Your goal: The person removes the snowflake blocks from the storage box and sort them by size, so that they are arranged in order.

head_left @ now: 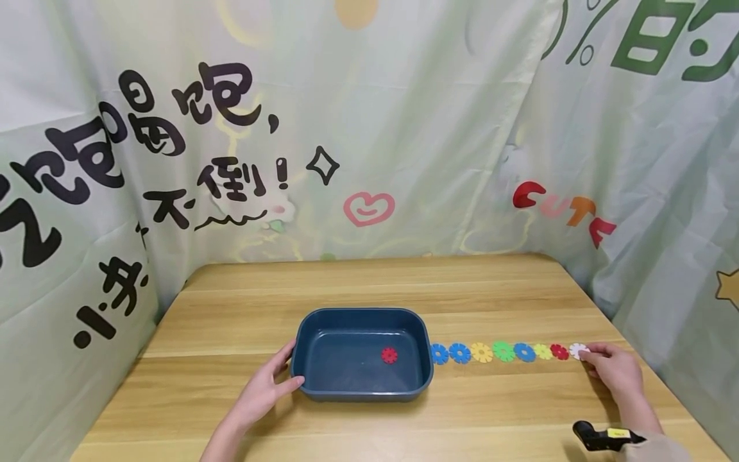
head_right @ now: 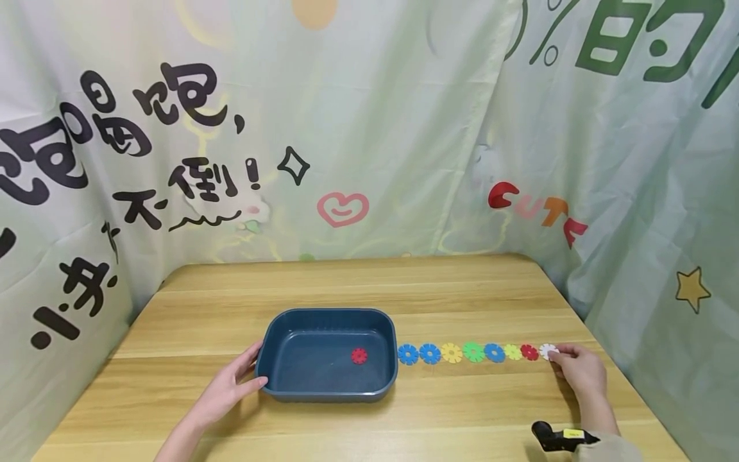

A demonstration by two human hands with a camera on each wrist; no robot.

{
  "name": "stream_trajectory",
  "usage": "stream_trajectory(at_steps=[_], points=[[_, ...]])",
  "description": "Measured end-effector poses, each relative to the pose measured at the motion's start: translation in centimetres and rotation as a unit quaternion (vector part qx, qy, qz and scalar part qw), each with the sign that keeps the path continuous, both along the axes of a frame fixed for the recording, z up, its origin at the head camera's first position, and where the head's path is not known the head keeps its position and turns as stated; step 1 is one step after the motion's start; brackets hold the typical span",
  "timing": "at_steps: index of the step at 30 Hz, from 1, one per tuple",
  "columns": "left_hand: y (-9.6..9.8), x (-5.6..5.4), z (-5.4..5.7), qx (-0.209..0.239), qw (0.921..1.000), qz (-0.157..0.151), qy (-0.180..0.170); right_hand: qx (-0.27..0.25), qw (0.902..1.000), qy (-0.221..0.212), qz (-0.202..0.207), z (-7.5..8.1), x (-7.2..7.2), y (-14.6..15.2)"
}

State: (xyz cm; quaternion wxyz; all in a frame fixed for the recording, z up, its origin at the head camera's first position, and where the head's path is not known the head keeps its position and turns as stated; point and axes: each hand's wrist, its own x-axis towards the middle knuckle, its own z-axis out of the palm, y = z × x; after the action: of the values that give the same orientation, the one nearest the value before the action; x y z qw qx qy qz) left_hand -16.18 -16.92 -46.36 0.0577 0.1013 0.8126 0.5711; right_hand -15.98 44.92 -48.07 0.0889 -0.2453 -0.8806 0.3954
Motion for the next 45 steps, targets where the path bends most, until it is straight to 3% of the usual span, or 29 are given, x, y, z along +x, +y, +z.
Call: stream_trajectory(at_steps=[28,31,35,45], points=[[-0.1,0.1,0.2,-0.003,1.0000,-0.002,0.003,0.035,0.9994,0.001,0.001,0.0,-0.1,-0.4],[-0.1,0.1,0.2,-0.004,1.0000,-0.002,0.004,0.005,0.9998,0.016,-0.008,-0.2,0.0,-0.3],[0.0,0.1,0.2,-0.006,1.0000,-0.004,0.004,-0.084,0.9951,0.047,-0.022,-0.4,0.2,-0.1],[0.0,-0.1,0.3,-0.016,0.9998,-0.008,0.007,-0.264,0.9613,0.076,-0.018,0.8,0.8,0.6]])
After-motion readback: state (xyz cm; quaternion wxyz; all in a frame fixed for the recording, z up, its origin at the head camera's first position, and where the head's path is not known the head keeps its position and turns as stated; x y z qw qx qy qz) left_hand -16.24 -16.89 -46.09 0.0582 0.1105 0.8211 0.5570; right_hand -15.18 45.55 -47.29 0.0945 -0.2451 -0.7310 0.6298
